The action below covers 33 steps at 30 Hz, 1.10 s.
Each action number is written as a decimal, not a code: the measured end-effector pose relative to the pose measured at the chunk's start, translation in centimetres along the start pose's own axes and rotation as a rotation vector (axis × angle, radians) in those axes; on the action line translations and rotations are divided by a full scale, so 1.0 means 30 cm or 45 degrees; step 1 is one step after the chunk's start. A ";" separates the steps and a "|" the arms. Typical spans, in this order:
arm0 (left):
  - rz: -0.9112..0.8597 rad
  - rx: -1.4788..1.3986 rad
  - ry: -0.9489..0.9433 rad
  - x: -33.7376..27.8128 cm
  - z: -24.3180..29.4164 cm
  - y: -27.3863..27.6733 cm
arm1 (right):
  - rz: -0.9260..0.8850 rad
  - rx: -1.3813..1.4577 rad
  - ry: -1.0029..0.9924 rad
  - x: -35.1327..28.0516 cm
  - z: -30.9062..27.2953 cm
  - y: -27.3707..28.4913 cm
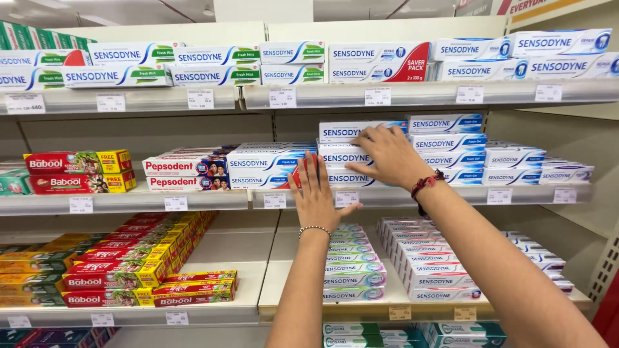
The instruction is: Picking up several boxes of toothpaste from a shelf and placing them into a shopping cart.
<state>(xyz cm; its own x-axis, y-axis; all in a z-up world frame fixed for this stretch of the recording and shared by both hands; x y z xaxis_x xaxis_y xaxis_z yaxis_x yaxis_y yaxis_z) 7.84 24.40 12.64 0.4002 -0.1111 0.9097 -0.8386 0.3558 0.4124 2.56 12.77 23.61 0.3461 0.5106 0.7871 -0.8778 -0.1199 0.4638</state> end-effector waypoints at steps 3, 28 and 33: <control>0.008 -0.019 -0.003 -0.005 -0.001 -0.005 | -0.108 0.066 0.017 -0.001 -0.020 -0.033; 0.179 -1.065 0.109 -0.024 -0.156 0.104 | -0.303 0.102 0.187 -0.016 -0.115 0.055; -0.052 -1.052 -0.061 -0.011 -0.136 0.108 | -0.065 0.512 -0.047 0.053 0.053 0.046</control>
<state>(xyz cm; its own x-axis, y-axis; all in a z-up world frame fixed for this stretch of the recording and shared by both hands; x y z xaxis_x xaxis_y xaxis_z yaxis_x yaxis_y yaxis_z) 6.49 29.38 13.47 0.3927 -0.1714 0.9036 -0.2748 0.9157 0.2932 2.42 12.06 26.15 0.4038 0.4948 0.7695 -0.6623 -0.4222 0.6190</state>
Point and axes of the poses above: each hand's wrist, its own x-axis towards the middle knuckle, its own y-axis out of the back of the hand, z = x × y, the point moved 10 cm from there along x, towards the middle knuckle, and after that the axes turned 3 degrees about -y, right-handed, at the moved point
